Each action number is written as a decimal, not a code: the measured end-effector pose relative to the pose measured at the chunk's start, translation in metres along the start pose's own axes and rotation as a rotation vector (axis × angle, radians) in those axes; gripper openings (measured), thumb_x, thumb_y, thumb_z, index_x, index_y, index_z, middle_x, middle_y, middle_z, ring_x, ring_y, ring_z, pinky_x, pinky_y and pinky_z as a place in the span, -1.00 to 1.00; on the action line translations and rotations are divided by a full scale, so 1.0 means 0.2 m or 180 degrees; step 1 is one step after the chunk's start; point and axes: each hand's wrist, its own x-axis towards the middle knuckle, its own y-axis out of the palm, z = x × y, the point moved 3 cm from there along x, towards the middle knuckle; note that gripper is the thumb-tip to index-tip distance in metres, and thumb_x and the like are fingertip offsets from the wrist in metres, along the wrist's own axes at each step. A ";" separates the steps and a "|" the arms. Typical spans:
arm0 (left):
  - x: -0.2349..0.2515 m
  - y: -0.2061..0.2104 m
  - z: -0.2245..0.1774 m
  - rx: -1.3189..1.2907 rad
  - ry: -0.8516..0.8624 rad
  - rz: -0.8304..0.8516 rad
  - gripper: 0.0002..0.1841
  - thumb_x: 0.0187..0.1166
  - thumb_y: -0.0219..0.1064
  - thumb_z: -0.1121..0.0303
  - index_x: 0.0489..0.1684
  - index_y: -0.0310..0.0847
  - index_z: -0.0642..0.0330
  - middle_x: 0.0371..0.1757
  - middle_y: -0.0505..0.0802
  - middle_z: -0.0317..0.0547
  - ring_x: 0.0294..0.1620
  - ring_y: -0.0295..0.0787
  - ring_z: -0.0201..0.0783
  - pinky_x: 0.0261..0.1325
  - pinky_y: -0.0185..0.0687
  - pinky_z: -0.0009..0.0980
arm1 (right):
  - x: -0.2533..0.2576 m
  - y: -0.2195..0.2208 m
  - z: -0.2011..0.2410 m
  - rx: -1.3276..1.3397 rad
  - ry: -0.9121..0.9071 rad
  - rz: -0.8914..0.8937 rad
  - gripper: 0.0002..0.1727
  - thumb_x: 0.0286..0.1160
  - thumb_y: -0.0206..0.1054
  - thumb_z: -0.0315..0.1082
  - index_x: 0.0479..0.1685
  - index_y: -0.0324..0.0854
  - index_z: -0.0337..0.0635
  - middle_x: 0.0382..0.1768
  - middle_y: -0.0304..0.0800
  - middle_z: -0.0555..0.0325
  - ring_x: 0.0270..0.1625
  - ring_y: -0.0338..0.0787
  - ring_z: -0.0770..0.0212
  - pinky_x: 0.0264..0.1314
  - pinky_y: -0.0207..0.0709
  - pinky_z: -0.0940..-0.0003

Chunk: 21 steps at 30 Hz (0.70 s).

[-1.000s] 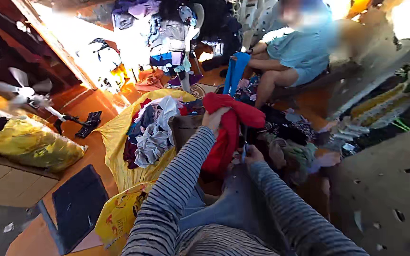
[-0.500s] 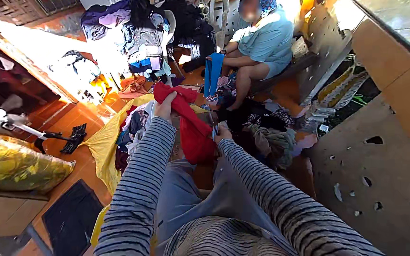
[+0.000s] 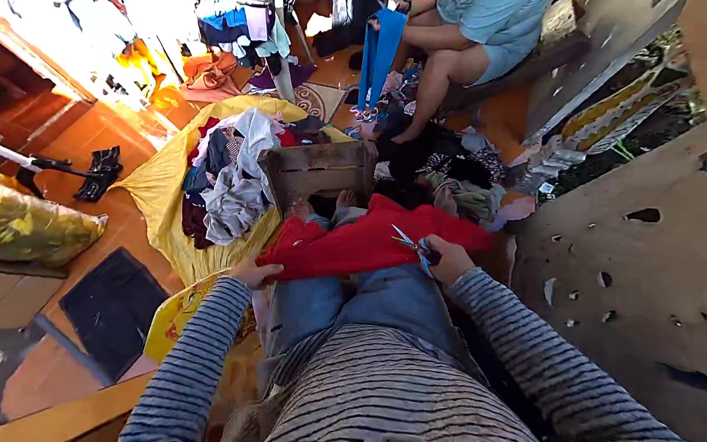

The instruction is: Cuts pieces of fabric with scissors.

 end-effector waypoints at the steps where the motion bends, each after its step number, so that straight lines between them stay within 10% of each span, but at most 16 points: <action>1: -0.01 0.00 0.05 0.0412 -0.0116 0.0129 -0.30 0.56 0.50 0.21 0.65 0.28 0.25 0.15 0.81 0.24 -0.01 0.85 0.01 0.10 0.73 -0.08 | -0.02 0.03 -0.05 0.0253 -0.0127 -0.0135 -0.54 0.25 0.58 -0.34 0.09 0.63 -0.44 -0.11 0.82 -0.24 -0.03 0.82 -0.07 0.14 0.64 -0.06; 6: -0.12 -0.07 -0.15 0.1722 0.0295 -0.0499 0.34 0.17 0.72 -0.14 0.91 -0.20 0.28 0.66 0.34 0.61 0.61 0.38 0.50 0.61 0.27 0.36 | 0.16 0.00 0.01 0.0574 -0.0241 -0.0666 -0.41 0.31 0.58 -0.15 0.16 0.57 -0.44 -0.07 0.81 -0.18 0.00 0.80 -0.01 0.16 0.63 0.00; 9: -0.02 0.02 -0.36 0.1470 0.1250 -0.0809 0.16 0.28 0.64 -0.15 0.87 0.02 0.17 0.68 0.40 0.41 0.63 0.41 0.36 0.59 0.35 0.30 | 0.38 0.02 0.16 0.0049 -0.0125 -0.0074 -0.34 0.38 0.58 -0.13 0.35 0.54 -0.40 0.25 0.74 -0.31 0.38 0.70 -0.23 0.51 0.45 -0.19; 13: 0.04 0.27 -0.51 0.3266 0.1545 0.0267 -0.36 0.42 0.57 0.03 0.44 0.64 0.20 0.52 0.63 0.32 0.61 0.44 0.37 0.52 0.32 0.46 | 0.58 0.16 0.33 -0.0682 -0.0322 0.0686 -0.28 0.34 0.58 -0.10 0.45 0.51 -0.32 0.34 0.64 -0.39 0.44 0.61 -0.35 0.51 0.41 -0.32; 16: -0.02 0.23 -0.64 0.3531 0.1484 0.0501 -0.66 0.69 0.35 0.26 0.30 0.74 0.21 0.46 0.69 0.24 0.61 0.46 0.27 0.60 0.32 0.29 | 0.63 0.26 0.49 -0.0594 -0.0834 0.1127 -0.35 0.33 0.59 -0.26 0.41 0.52 -0.35 0.29 0.68 -0.33 0.40 0.67 -0.26 0.50 0.44 -0.23; 21: -0.15 -0.03 -0.85 0.2311 0.2969 0.0229 -0.70 0.75 0.23 0.38 0.16 0.72 0.48 0.19 0.82 0.33 0.37 0.71 0.16 0.57 0.43 0.07 | 0.68 0.22 0.52 0.0262 -0.1165 0.1394 -0.42 0.15 0.60 -0.45 0.21 0.54 -0.49 0.01 0.76 -0.31 0.09 0.78 -0.10 0.24 0.60 -0.04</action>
